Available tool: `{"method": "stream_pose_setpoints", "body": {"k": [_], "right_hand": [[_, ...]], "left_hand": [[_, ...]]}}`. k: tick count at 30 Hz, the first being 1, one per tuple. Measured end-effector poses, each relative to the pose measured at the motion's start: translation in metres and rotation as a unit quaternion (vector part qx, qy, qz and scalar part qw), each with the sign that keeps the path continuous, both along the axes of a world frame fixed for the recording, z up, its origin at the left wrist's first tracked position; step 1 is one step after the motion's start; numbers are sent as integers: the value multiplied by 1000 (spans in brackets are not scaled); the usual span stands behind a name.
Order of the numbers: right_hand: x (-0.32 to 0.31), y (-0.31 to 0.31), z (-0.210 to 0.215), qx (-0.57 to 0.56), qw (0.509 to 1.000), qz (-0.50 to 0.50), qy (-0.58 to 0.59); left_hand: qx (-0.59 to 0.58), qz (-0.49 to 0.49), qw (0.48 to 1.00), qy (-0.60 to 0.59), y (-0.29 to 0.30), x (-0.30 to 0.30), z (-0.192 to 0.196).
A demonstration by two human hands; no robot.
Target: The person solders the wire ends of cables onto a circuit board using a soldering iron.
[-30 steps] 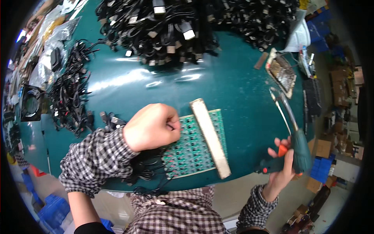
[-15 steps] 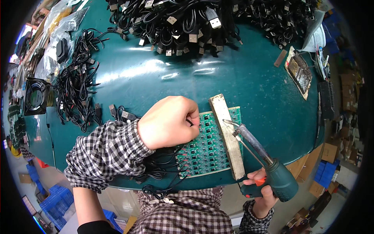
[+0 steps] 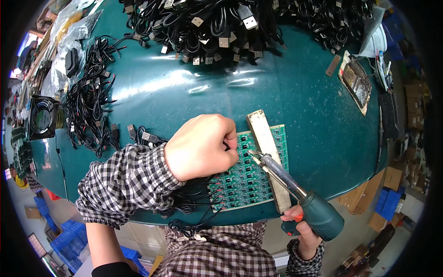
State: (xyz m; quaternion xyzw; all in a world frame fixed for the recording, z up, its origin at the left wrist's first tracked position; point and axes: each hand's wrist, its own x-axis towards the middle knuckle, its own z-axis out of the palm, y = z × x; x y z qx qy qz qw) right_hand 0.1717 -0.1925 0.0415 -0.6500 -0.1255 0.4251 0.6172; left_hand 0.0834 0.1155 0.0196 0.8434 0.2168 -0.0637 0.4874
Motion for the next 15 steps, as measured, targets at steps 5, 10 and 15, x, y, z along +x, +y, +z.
{"method": "stream_pose_setpoints", "body": {"k": [5,10,15], "right_hand": [[3,-13,-11,-44,993,77,-77],[0,-10,-12,-59,995,55,-64],[-4,-6,-12,-56,998,11,-20]], "left_hand": [[-6,-8,1000,11,2,2,1],[-23,-21,999,40,5,7,4],[-22,-35,998,47,6,10,4]]}}
